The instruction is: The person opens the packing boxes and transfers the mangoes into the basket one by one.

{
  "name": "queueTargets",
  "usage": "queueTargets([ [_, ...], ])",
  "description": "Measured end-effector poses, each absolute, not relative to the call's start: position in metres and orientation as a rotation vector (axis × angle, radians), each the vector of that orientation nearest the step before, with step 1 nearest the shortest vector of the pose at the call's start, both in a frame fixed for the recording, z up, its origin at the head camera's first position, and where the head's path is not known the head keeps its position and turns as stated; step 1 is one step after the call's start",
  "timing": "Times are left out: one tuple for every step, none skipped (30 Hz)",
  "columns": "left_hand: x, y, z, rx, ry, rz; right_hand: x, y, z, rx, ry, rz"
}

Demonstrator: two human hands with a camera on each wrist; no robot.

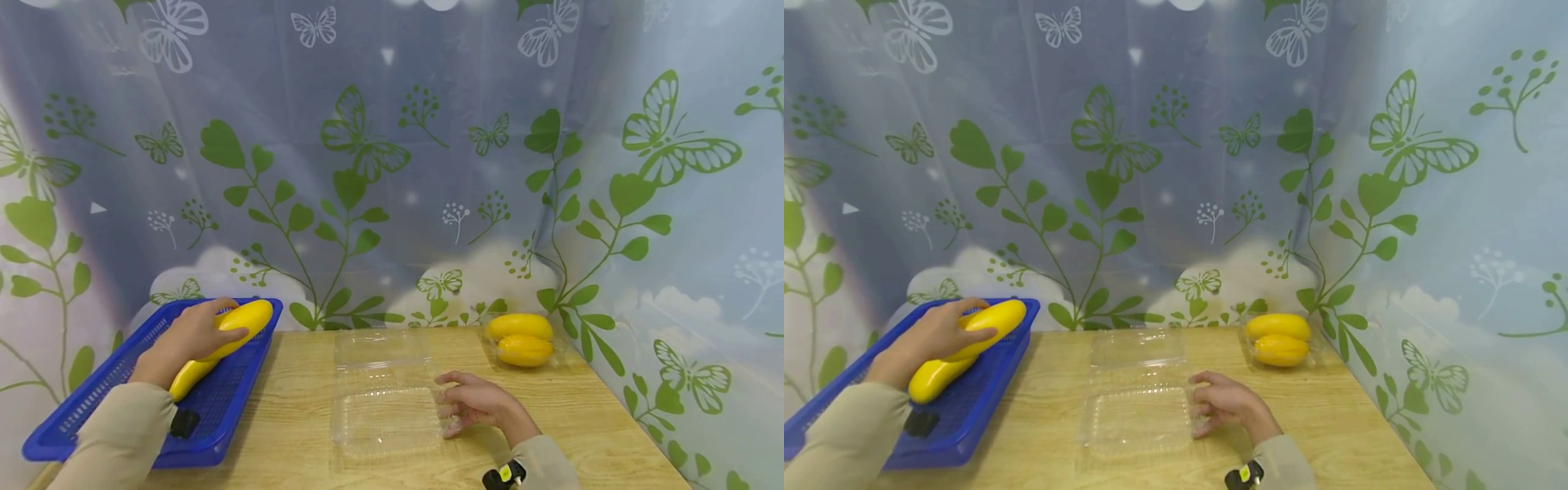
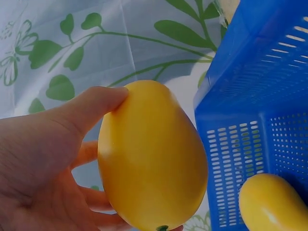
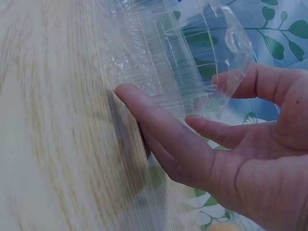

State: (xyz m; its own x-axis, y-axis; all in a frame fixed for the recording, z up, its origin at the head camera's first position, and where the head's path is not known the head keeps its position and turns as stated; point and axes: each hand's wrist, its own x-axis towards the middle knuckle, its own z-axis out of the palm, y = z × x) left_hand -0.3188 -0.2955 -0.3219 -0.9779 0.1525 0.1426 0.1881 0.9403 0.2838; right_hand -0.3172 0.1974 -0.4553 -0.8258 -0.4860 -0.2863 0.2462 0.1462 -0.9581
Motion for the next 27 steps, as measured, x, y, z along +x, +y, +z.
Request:
queueTargets([
  [-0.320, -0.296, -0.322, -0.257, -2.983, -0.457, -0.317, 0.197, -0.455, -0.228, 1.882, -1.734],
  [-0.321, -0.297, -0.323, -0.250, -2.990, -0.460, -0.317, 0.197, -0.456, -0.228, 1.883, -1.734],
  [-0.322, -0.298, -0.324, -0.243, -2.995, -0.460, -0.317, 0.197, -0.456, -0.229, 1.883, -1.733],
  [-0.323, -0.299, -0.325, -0.235, -2.999, -0.460, -0.317, 0.197, -0.456, -0.228, 1.886, -1.733],
  [-0.324, -0.301, -0.326, -0.228, -3.004, -0.457, -0.317, 0.197, -0.456, -0.229, 1.886, -1.733],
  [-0.325, -0.302, -0.327, -0.222, -3.009, -0.454, -0.317, 0.197, -0.457, -0.228, 1.887, -1.733],
  [-0.326, -0.303, -0.328, -0.217, -3.013, -0.452, -0.317, 0.197, -0.457, -0.227, 1.886, -1.733],
  [-0.327, -0.303, -0.328, -0.212, -3.016, -0.450, -0.317, 0.197, -0.457, -0.227, 1.886, -1.734],
  [-0.327, -0.304, -0.329, -0.209, -3.018, -0.448, -0.317, 0.197, -0.457, -0.227, 1.887, -1.736],
  [-0.328, -0.305, -0.330, -0.205, -3.018, -0.447, -0.317, 0.197, -0.457, -0.226, 1.889, -1.737],
  [-0.329, -0.305, -0.330, -0.202, -3.019, -0.447, -0.317, 0.196, -0.457, -0.225, 1.889, -1.738],
  [-0.329, -0.306, -0.330, -0.199, -3.019, -0.449, -0.317, 0.196, -0.456, -0.226, 1.890, -1.738],
  [-0.329, -0.306, -0.331, -0.195, -3.019, -0.452, -0.317, 0.196, -0.456, -0.227, 1.891, -1.738],
  [-0.329, -0.306, -0.331, -0.191, -3.020, -0.455, -0.317, 0.197, -0.456, -0.228, 1.893, -1.738],
  [-0.330, -0.307, -0.331, -0.186, -3.021, -0.459, -0.317, 0.197, -0.456, -0.230, 1.893, -1.737],
  [-0.330, -0.307, -0.332, -0.182, -3.023, -0.463, -0.317, 0.197, -0.456, -0.231, 1.894, -1.735],
  [-0.331, -0.307, -0.332, -0.180, -3.023, -0.468, -0.317, 0.197, -0.456, -0.232, 1.894, -1.735],
  [-0.331, -0.307, -0.333, -0.177, -3.025, -0.472, -0.317, 0.197, -0.456, -0.232, 1.895, -1.734],
  [-0.331, -0.308, -0.333, -0.175, -3.024, -0.476, -0.317, 0.197, -0.456, -0.232, 1.897, -1.733],
  [-0.333, -0.308, -0.335, -0.173, -3.024, -0.479, -0.317, 0.197, -0.456, -0.232, 1.898, -1.732],
  [-0.334, -0.309, -0.336, -0.168, -3.024, -0.481, -0.316, 0.197, -0.456, -0.231, 1.898, -1.731],
  [-0.335, -0.309, -0.338, -0.166, -3.021, -0.480, -0.316, 0.197, -0.455, -0.230, 1.899, -1.731],
  [-0.336, -0.309, -0.339, -0.164, -3.019, -0.482, -0.316, 0.197, -0.455, -0.230, 1.899, -1.732],
  [-0.337, -0.310, -0.341, -0.158, -3.020, -0.483, -0.316, 0.197, -0.455, -0.230, 1.898, -1.732],
  [-0.338, -0.310, -0.342, -0.153, -3.020, -0.487, -0.316, 0.197, -0.455, -0.230, 1.896, -1.733],
  [-0.339, -0.310, -0.343, -0.145, -3.023, -0.491, -0.316, 0.197, -0.455, -0.230, 1.894, -1.733],
  [-0.339, -0.311, -0.344, -0.136, -3.024, -0.494, -0.317, 0.197, -0.455, -0.231, 1.894, -1.734],
])
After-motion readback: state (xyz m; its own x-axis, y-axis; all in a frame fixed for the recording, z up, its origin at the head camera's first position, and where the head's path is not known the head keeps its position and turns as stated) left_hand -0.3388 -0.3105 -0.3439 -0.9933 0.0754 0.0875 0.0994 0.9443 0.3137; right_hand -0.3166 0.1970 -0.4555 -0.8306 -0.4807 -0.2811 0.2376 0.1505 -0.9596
